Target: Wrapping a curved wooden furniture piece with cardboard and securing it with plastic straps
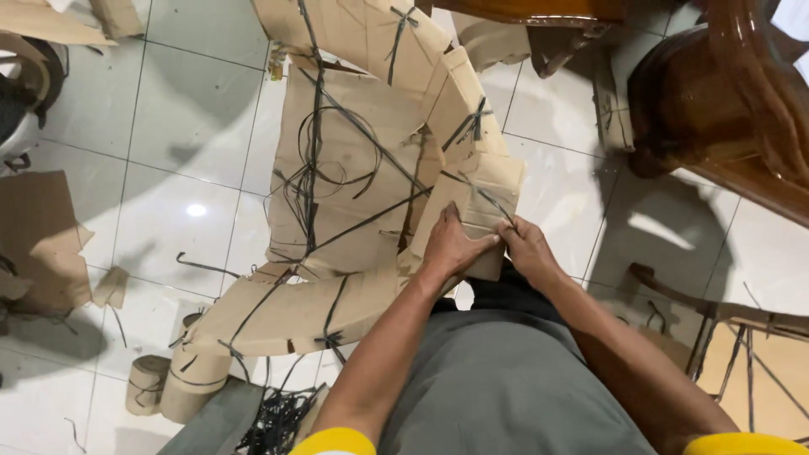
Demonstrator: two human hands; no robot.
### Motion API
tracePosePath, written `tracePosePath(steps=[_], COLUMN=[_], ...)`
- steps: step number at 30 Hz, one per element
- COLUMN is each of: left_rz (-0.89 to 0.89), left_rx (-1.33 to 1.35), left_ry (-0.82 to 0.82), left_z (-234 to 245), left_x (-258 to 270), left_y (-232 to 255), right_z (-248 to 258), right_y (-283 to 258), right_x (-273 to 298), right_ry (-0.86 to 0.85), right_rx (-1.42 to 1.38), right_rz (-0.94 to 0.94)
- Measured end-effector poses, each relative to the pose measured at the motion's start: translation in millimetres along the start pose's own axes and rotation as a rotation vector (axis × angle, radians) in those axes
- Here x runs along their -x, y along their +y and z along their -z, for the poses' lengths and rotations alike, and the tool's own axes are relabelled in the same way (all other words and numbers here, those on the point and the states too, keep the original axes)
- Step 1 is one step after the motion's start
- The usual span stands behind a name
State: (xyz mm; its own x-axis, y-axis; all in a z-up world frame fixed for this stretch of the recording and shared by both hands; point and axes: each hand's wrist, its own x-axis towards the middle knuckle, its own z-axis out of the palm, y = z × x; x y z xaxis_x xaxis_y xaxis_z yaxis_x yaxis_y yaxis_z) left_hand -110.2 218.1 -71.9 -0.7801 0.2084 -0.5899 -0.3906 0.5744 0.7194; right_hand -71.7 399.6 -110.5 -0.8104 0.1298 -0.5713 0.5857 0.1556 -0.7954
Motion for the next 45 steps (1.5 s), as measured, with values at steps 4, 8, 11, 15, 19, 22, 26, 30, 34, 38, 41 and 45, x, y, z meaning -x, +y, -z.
tracePosePath(steps=[4, 8, 11, 15, 19, 22, 26, 30, 34, 38, 41, 45], left_rz=[0.011, -0.01, -0.071, -0.05, -0.002, -0.011, -0.008, 0.075, 0.133, 0.438, 0.291, 0.204], left_rx=[-0.019, 0.026, -0.016, -0.086, -0.219, -0.258, -0.341, -0.157, 0.257, 0.782, 0.263, 0.422], left_ry=[0.023, 0.083, 0.128, 0.145, 0.163, 0.184, 0.306, 0.172, -0.048, -0.243, -0.14, 0.033], left_z=[-7.3, 6.7, -7.9, -19.3, -29.3, -35.0, -57.1, -40.8, 16.2, 46.2, -73.9, -36.3], left_x=[-9.3, 10.7, 3.3, 3.9, 1.6, 0.4, -9.8, -10.1, 1.2, -3.7, -125.6, -132.4], left_y=[-0.8, 32.8, 23.7, 30.4, 34.3, 34.5, 15.8, 14.2, 26.7, 18.5, -111.8, -84.2], right_z=[2.7, 5.7, -1.1, 10.4, 16.5, 14.9, 10.7, -15.8, -37.4, -43.7, -54.9, -54.9], right_y=[-9.4, 0.4, -68.5, -17.4, 28.4, -4.4, -60.3, -118.0, -126.8, -121.5, -141.1, -127.9], right_x=[-0.9, -9.0, 11.2, -6.3, -27.2, -19.7, 6.2, 11.6, 7.3, 6.4, 8.6, 0.7], right_ry=[-0.033, -0.079, -0.122, -0.146, -0.108, -0.092, -0.098, -0.143, -0.086, -0.059, -0.039, -0.004], right_rx=[-0.093, -0.177, -0.265, -0.34, -0.203, -0.055, 0.115, 0.414, 0.624, 0.677, 0.689, 0.694], right_rz=[-0.033, -0.046, -0.095, -0.11, -0.105, -0.027, -0.01, -0.175, -0.335, -0.381, -0.442, -0.452])
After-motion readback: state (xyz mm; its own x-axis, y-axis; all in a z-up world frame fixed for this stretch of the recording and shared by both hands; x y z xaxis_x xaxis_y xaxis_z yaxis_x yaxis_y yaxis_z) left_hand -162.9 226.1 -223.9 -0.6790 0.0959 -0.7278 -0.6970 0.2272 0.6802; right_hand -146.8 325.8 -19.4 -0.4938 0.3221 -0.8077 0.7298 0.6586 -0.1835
